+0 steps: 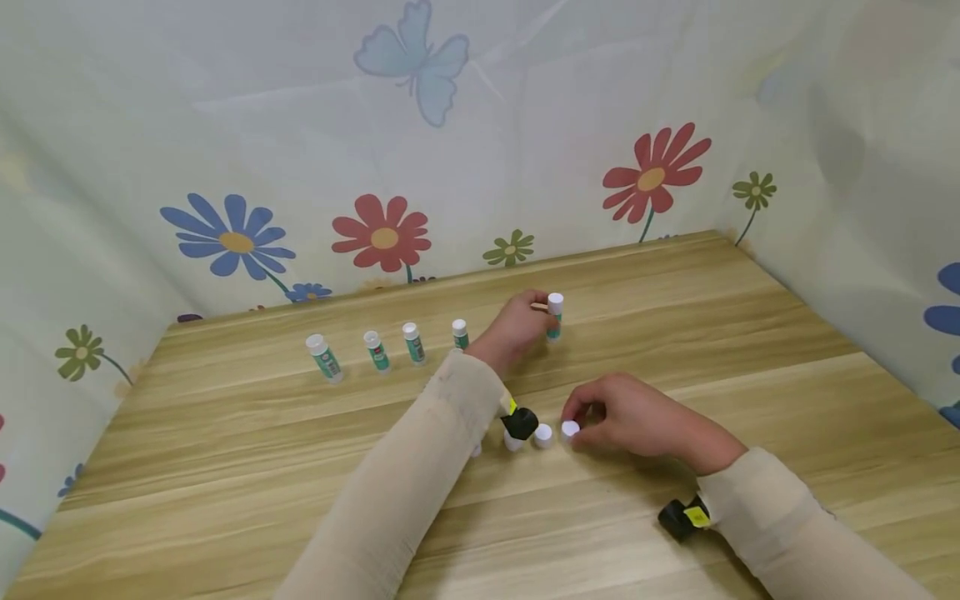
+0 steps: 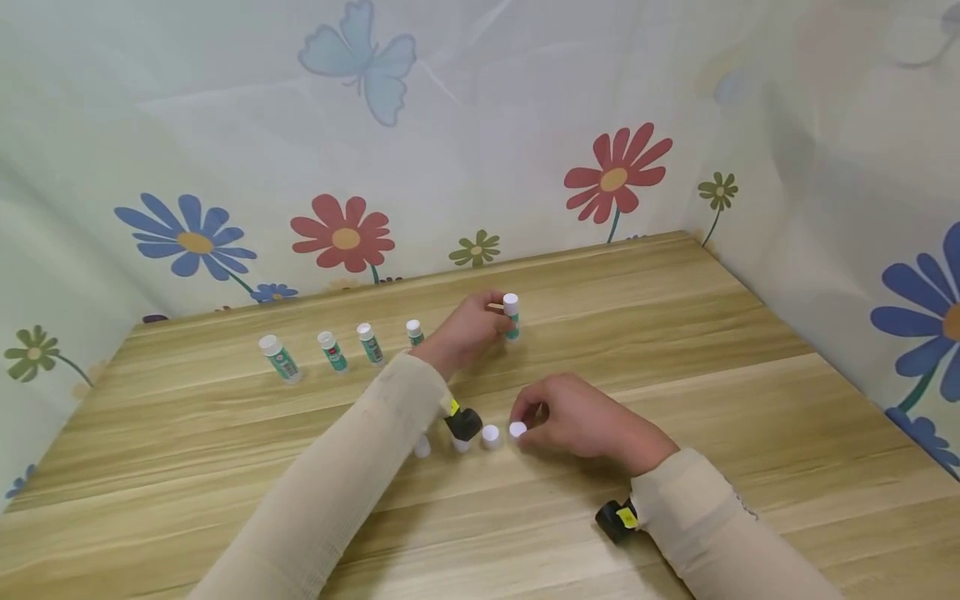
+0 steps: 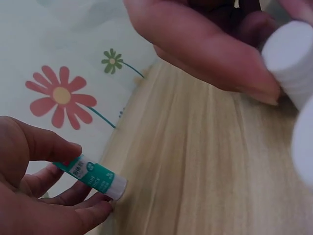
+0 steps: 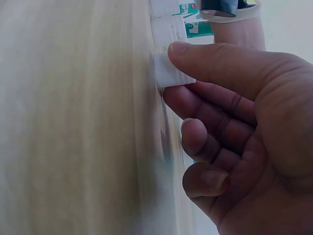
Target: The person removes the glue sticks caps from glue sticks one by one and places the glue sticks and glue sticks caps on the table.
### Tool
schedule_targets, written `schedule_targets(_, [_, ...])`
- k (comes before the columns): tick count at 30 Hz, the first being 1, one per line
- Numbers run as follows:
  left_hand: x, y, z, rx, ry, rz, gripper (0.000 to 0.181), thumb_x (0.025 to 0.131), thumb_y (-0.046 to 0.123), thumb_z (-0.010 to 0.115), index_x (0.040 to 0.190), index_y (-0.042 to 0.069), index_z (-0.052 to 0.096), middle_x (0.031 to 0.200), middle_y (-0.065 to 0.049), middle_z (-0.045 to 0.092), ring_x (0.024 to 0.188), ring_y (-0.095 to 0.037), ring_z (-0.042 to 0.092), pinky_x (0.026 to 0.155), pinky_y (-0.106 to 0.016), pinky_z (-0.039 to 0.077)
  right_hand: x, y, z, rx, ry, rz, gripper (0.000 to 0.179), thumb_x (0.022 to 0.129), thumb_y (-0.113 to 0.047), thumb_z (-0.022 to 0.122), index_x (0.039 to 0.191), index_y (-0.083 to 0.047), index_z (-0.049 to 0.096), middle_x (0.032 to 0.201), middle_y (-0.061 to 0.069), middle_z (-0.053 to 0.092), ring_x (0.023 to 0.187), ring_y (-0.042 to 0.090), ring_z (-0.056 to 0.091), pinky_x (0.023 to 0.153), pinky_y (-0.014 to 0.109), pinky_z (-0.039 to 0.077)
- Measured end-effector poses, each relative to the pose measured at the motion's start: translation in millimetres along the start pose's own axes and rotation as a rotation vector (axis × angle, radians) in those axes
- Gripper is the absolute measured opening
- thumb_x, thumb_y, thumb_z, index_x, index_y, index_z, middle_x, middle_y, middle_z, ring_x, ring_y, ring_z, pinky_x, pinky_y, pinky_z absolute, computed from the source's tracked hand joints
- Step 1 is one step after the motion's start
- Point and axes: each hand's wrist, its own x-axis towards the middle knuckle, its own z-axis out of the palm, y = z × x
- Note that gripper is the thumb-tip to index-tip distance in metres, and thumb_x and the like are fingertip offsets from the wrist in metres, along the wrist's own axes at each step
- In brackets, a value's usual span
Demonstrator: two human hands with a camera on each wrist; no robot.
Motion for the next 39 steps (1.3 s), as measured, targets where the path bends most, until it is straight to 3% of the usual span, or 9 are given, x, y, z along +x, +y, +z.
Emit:
schedule_targets(7, [1.1, -4.7, -1.6, -0.008, 0.037, 0.009, 0.03, 0.09, 0.0, 0.061, 0.119, 0.002, 0.055, 0.117, -0.016, 0.063, 0.089, -0.015, 0.056, 0.079, -0.03, 0.049, 2.8, -3, 0, 0.006, -0.002, -0.009, 0.012, 0.08, -0.024, 0.079, 0.087, -0.024, 0.069, 0.078, -0.012, 0.063, 0.072, 0.005, 0.054, 0.066, 0.021, 0.046])
schedule_targets(15, [0.9, -5.8, -6.3, -0.015, 0.053, 0.002, 0.03, 0.093, 0.003, 0.06, 0.123, 0.004, 0.057, 0.11, -0.011, 0.062, 0.089, -0.016, 0.056, 0.071, -0.024, 0.046, 5.0, -5, 0, 0.003, -0.002, -0.019, 0.013, 0.079, -0.023, 0.079, 0.087, -0.023, 0.069, 0.077, -0.012, 0.063, 0.071, 0.005, 0.054, 0.065, 0.021, 0.046])
schedule_targets(25, [-4.2, -5.4, -13.4, 0.001, 0.067, 0.043, 0.032, 0.094, 0.006, 0.059, 0.126, 0.005, 0.057, 0.114, -0.008, 0.062, 0.093, -0.016, 0.057, 0.076, -0.024, 0.047, 7.7, -5, 1, 0.005, -0.001, -0.036, 0.013, 0.079, -0.021, 0.079, 0.089, -0.022, 0.07, 0.078, -0.012, 0.064, 0.072, 0.004, 0.055, 0.066, 0.02, 0.047])
schedule_targets(31, [-10.2, -0.9, -17.9, -0.034, 0.028, 0.079, 0.032, 0.095, 0.005, 0.057, 0.128, 0.004, 0.055, 0.117, -0.012, 0.06, 0.097, -0.02, 0.057, 0.094, -0.042, 0.051, 5.9, -2, -7, 0.018, -0.04, -0.011, 0.031, 0.081, -0.028, 0.077, 0.108, -0.015, 0.07, 0.093, -0.008, 0.067, 0.077, 0.006, 0.055, 0.067, 0.02, 0.047])
schedule_targets(35, [-18.6, 4.6, -23.7, -0.036, 0.011, 0.101, 0.035, 0.096, 0.007, 0.056, 0.131, 0.004, 0.052, 0.118, -0.014, 0.06, 0.1, -0.023, 0.058, 0.1, -0.049, 0.047, 5.5, -4, -18, 0.01, 0.026, 0.023, 0.04, 0.083, -0.033, 0.076, 0.115, -0.012, 0.067, 0.096, -0.002, 0.067, 0.075, 0.009, 0.054, 0.061, 0.022, 0.047])
schedule_targets(39, [-30.1, 11.2, -28.2, -0.014, -0.003, 0.133, 0.036, 0.097, 0.01, 0.057, 0.132, 0.006, 0.052, 0.121, -0.013, 0.06, 0.104, -0.025, 0.059, 0.101, -0.05, 0.047, 6.4, -8, -26, 0.021, 0.177, 0.047, 0.035, 0.087, -0.031, 0.073, 0.115, -0.012, 0.067, 0.096, 0.002, 0.065, 0.075, 0.013, 0.054, 0.057, 0.023, 0.047])
